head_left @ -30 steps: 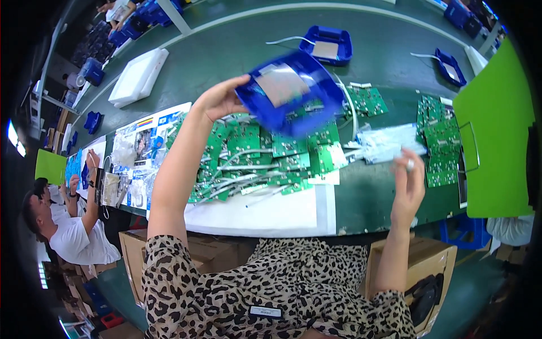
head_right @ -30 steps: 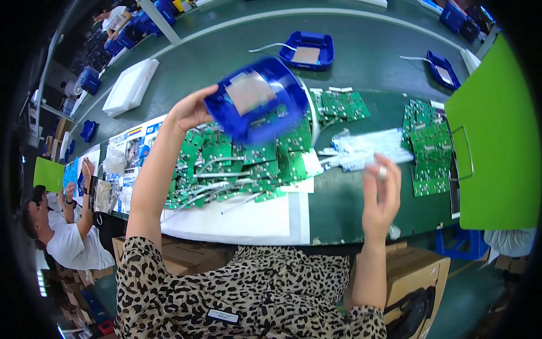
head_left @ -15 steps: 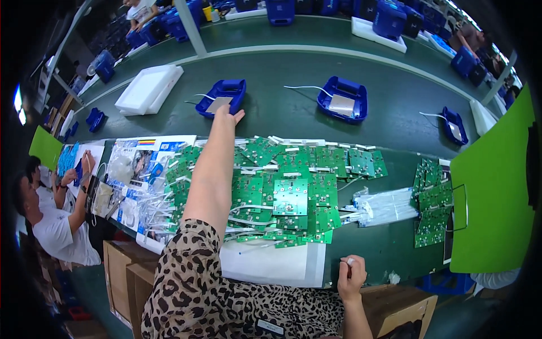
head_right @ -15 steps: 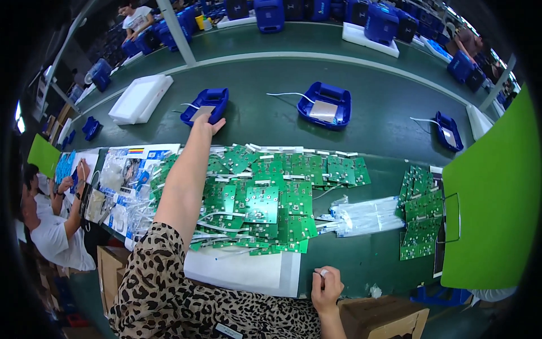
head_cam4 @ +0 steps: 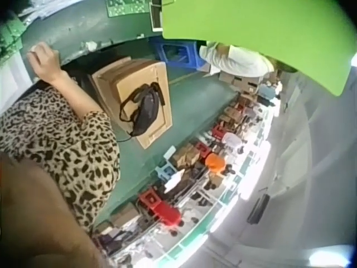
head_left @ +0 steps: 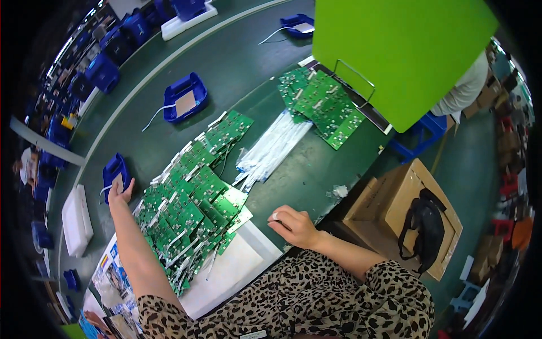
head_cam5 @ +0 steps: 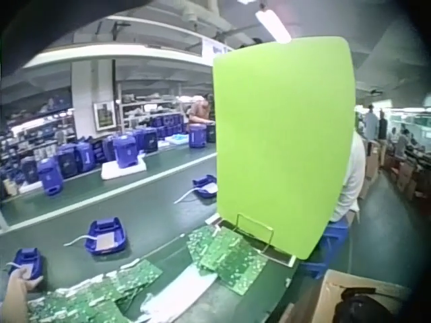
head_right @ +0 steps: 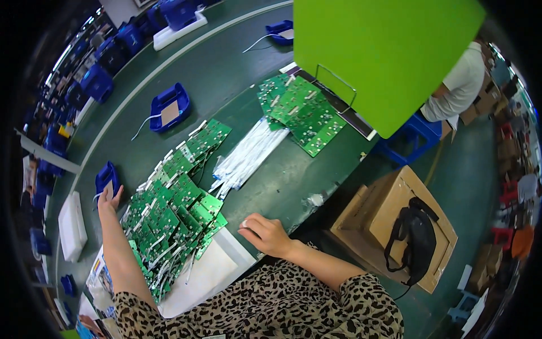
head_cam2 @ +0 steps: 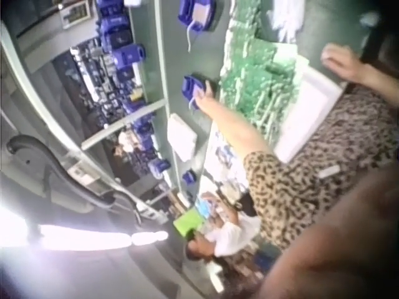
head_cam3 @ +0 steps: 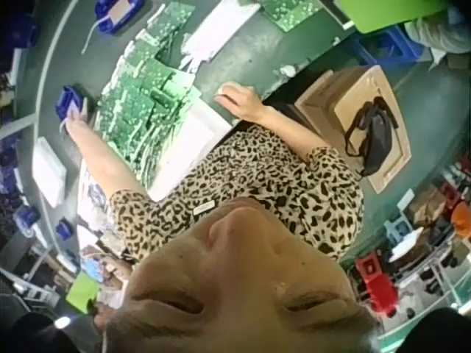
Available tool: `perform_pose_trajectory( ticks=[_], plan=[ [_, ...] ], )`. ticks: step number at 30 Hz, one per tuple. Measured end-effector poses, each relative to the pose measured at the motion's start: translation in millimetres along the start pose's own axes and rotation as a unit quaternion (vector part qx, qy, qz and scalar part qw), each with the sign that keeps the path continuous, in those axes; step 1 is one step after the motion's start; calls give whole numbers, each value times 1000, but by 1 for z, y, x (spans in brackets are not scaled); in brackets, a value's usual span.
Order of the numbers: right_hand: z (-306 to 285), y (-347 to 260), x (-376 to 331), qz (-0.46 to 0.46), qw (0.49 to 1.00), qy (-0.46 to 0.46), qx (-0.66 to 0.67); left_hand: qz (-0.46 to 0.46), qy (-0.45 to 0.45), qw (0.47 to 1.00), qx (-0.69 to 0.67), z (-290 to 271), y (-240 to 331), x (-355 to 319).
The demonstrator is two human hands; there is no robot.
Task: The person assembles electronic circuit boards into plastic housings by hand, securing them with tape strips and metal plates.
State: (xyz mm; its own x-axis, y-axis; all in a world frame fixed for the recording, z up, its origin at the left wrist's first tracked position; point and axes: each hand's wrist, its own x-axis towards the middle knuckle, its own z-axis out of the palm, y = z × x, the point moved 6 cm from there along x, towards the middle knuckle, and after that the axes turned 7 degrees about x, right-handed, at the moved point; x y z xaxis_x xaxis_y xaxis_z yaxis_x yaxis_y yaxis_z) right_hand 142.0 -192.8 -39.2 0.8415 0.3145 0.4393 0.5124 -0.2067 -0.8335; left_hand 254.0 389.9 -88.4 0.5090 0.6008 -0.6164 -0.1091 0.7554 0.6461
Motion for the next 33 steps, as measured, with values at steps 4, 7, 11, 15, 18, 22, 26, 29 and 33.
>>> perform_pose_trajectory(
  ticks=[4, 7, 11, 15, 18, 22, 26, 29, 33],
  plan=[
    [-48, -11, 21, -76, 996, 47, -8, 7, -45, 999, -5, 18, 9, -49],
    [-130, 28, 66, 39, 983, 178, 17, 17, -199, 975, 99, 38, 13, -102],
    [-241, 131, 113, 107, 946, 243, -185, 121, -330, 883, 312, 64, -29, -194],
    [-256, 193, 145, 149, 915, 217, -305, 129, -346, 829, 420, 40, -87, -253],
    [-253, 210, 156, 233, 917, 165, -277, 151, -319, 819, 452, 11, -114, -283],
    [-265, 227, 147, 259, 941, 154, -156, 151, -285, 835, 446, -15, -133, -307],
    [-264, 200, 146, 237, 948, 192, 93, 155, -275, 845, 431, -23, -133, -321],
    [-258, 171, 149, 170, 934, 201, 240, 157, -292, 836, 438, -13, -144, -332],
    [-194, 92, 151, 115, 919, 189, 326, 149, -353, 808, 448, 11, -180, -349]
  ],
)
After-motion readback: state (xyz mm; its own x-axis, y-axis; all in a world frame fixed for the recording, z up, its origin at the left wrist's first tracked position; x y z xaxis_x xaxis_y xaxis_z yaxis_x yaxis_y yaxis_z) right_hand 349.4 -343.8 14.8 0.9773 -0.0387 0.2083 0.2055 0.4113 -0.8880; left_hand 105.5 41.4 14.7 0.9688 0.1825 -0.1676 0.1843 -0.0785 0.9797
